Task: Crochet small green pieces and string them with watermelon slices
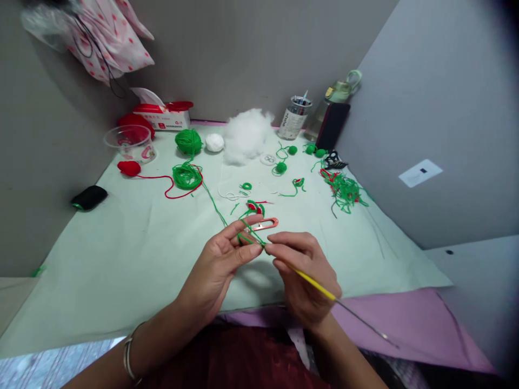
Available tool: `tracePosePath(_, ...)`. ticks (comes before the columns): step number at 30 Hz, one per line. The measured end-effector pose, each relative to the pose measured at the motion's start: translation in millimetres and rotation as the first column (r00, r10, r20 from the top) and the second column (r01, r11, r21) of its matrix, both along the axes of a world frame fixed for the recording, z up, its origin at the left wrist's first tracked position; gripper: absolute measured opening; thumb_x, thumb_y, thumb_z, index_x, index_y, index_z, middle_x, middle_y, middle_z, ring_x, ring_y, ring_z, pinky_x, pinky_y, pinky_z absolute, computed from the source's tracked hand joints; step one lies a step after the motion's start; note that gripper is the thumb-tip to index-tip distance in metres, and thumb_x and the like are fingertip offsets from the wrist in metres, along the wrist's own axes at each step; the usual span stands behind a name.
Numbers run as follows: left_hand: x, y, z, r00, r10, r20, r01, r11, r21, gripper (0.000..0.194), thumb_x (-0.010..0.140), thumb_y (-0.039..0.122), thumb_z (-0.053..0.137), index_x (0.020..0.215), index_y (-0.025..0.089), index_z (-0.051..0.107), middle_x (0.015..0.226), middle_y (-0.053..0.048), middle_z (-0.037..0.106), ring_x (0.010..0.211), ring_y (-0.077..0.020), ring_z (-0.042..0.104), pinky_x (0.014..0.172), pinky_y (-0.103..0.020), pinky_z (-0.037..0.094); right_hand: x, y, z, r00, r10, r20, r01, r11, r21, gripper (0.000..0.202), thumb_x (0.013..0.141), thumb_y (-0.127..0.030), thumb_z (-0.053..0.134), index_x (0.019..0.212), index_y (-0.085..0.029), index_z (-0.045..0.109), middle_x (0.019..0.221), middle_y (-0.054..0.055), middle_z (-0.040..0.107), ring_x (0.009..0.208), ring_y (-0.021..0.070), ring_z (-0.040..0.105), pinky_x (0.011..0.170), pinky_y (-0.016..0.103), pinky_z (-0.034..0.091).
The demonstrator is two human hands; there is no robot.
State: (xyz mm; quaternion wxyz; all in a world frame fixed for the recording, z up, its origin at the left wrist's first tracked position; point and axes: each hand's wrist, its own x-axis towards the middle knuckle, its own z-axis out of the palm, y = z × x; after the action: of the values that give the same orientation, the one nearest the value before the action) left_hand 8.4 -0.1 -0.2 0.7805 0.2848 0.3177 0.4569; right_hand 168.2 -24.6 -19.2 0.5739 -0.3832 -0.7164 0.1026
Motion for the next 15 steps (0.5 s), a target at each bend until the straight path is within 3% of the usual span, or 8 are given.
tracePosePath(4, -2, 2, 1.6, 0.996, 0.059, -0.062, -0.058, 0.998, 0.019, 0.042, 0.078, 0.021, 0.083, 0.119, 0.024, 0.075, 0.081, 0.002, 0.066, 0.081, -0.0111, 0.058, 0.086, -0.023, 0.043, 2, 0, 8.4, 0.988, 0.07, -0.134, -0.082, 0.993, -0.085, 0.034, 0.094, -0.004, 0.059, 0.117, -0.024, 0.073, 0.101, 0.004, 0.072, 0.091, 0.0168, 0.068, 0.076, 0.033, 0.059)
tracePosePath(7, -2, 2, 1.5, 0.992, 0.09, -0.093, -0.086, 0.995, 0.046, 0.039, 0.077, 0.02, 0.084, 0.115, 0.024, 0.077, 0.077, 0.003, 0.065, 0.077, -0.0093, 0.056, 0.082, -0.021, 0.043, 4, -1, 8.4, 0.984, 0.058, -0.166, -0.075, 0.992, -0.099, 0.032, 0.095, -0.004, 0.058, 0.116, -0.025, 0.073, 0.099, 0.004, 0.072, 0.09, 0.0169, 0.069, 0.074, 0.033, 0.059)
tracePosePath(9, 0, 1, 0.8, 0.991, 0.106, -0.086, -0.1, 0.993, 0.069, 0.038, 0.077, 0.02, 0.084, 0.115, 0.025, 0.077, 0.077, 0.003, 0.065, 0.077, -0.0092, 0.057, 0.081, -0.021, 0.044, 5, -3, 4.4, 0.999, 0.012, -0.034, -0.015, 0.998, -0.063, 0.036, 0.094, -0.006, 0.06, 0.121, -0.027, 0.072, 0.104, 0.004, 0.072, 0.093, 0.0175, 0.069, 0.076, 0.033, 0.06)
tracePosePath(12, 2, 0, -0.1, 0.996, 0.077, -0.035, -0.075, 0.996, 0.047, 0.039, 0.08, 0.02, 0.081, 0.119, 0.025, 0.075, 0.079, 0.002, 0.067, 0.078, -0.0101, 0.059, 0.082, -0.022, 0.045, 4, -5, -3.5, 0.963, -0.084, 0.257, 0.055, 0.991, 0.12, 0.043, 0.092, -0.009, 0.066, 0.13, -0.027, 0.068, 0.113, 0.007, 0.071, 0.102, 0.0203, 0.07, 0.079, 0.033, 0.062)
tracePosePath(15, 1, 1, -0.3, 0.999, -0.034, 0.042, 0.035, 0.999, -0.036, 0.039, 0.084, 0.021, 0.078, 0.122, 0.023, 0.074, 0.085, -0.001, 0.07, 0.083, -0.0123, 0.061, 0.087, -0.025, 0.046, 1, -5, -5.2, 0.971, -0.089, 0.223, 0.061, 0.99, 0.129, 0.042, 0.092, -0.008, 0.064, 0.13, -0.025, 0.068, 0.114, 0.008, 0.071, 0.102, 0.0209, 0.07, 0.08, 0.033, 0.062)
